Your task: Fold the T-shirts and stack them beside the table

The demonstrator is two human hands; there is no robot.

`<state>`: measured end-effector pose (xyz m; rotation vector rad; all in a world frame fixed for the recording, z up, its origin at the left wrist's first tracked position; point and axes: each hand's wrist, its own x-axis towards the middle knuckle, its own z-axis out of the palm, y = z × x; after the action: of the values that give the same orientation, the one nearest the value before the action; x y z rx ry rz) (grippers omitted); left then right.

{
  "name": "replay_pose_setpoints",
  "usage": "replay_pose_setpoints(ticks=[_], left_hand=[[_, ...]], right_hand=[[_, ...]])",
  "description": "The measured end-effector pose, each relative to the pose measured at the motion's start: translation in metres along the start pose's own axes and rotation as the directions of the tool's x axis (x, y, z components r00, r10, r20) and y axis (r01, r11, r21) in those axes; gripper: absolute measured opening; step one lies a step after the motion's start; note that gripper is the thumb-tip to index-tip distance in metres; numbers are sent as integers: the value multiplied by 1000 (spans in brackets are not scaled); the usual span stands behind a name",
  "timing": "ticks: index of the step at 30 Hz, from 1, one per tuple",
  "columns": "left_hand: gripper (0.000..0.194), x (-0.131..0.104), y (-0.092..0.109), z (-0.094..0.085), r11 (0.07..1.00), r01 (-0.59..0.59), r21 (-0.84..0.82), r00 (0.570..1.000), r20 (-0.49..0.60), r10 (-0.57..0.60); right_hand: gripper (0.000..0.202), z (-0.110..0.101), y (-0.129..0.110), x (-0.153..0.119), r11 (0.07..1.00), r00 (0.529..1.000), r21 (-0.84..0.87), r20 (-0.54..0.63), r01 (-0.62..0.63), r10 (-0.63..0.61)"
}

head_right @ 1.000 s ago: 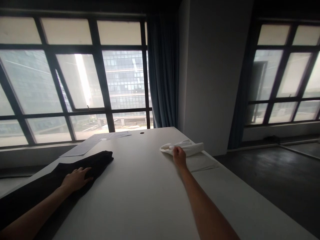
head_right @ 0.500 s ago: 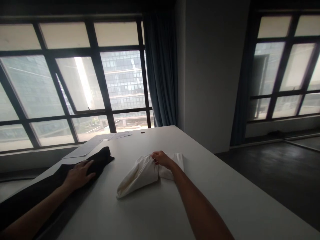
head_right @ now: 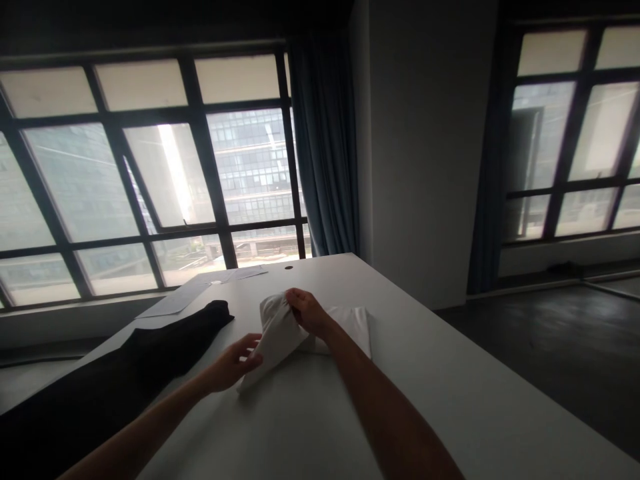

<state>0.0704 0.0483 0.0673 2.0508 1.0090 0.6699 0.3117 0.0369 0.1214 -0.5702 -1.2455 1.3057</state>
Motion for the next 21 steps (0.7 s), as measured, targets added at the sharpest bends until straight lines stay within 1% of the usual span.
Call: replay_pose_setpoints(ticks=[2, 3, 4, 5, 6, 7, 8, 9, 10, 11, 12, 14, 16, 18, 19, 20, 21], left_hand=[[56, -3, 7, 6, 998, 10, -57, 1000, -2, -10], [55, -7, 12, 8, 994, 26, -110, 1000, 7, -26], [54, -12, 20, 10, 984, 48, -173, 999, 26, -44], [52, -17, 30, 10, 969, 75, -236, 996, 60, -63], [51, -24, 41, 9, 950, 103, -294, 993, 89, -81], [49, -31, 53, 6, 930, 125, -346, 990, 101, -96], [48, -37, 66, 1, 910, 136, -393, 990, 95, -107], [48, -43, 78, -6, 893, 128, -431, 992, 60, -113], [48, -48, 90, -15, 882, 107, -459, 993, 5, -118], [48, -52, 100, -24, 874, 78, -479, 989, -73, -128], [48, -55, 109, -34, 868, 46, -494, 976, -162, -145], [46, -59, 120, -54, 854, 15, -520, 929, -309, -205], [41, -64, 125, -68, 836, 29, -548, 890, -366, -271], [35, -70, 127, -76, 815, 34, -579, 876, -375, -303], [32, -73, 127, -80, 808, 12, -590, 869, -394, -300], [28, -76, 127, -84, 805, -38, -592, 854, -437, -281], [26, -79, 128, -90, 808, -104, -581, 825, -504, -256]], right_hand=[[45, 11, -3, -6, 998, 994, 48, 110, -31, 25], [45, 14, -5, -7, 998, 991, 62, 133, -25, 17], [44, 15, -7, -8, 998, 992, 65, 125, -4, -4], [43, 14, -10, -7, 998, 996, 54, 85, 32, -36], [42, 11, -12, -6, 997, 997, 28, 15, 77, -77], [40, 7, -14, -3, 992, 989, -8, -80, 128, -128], [40, 3, -15, 0, 984, 967, -47, -180, 174, -180], [40, -1, -15, 3, 975, 937, -79, -268, 209, -223], [41, -4, -15, 6, 969, 913, -97, -325, 227, -246], [42, -5, -15, 8, 969, 906, -100, -345, 227, -248], [43, -4, -14, 9, 972, 914, -92, -332, 215, -234], [45, 1, -11, 9, 981, 946, -91, -259, 174, -192], [46, 7, -7, 8, 977, 962, -165, -213, 138, -172], [45, 13, -4, 6, 939, 955, -324, -221, 117, -196], [44, 14, -3, 6, 899, 947, -423, -229, 112, -226], [42, 15, -2, 5, 850, 937, -516, -233, 109, -261], [40, 15, -2, 4, 799, 927, -592, -233, 103, -292]])
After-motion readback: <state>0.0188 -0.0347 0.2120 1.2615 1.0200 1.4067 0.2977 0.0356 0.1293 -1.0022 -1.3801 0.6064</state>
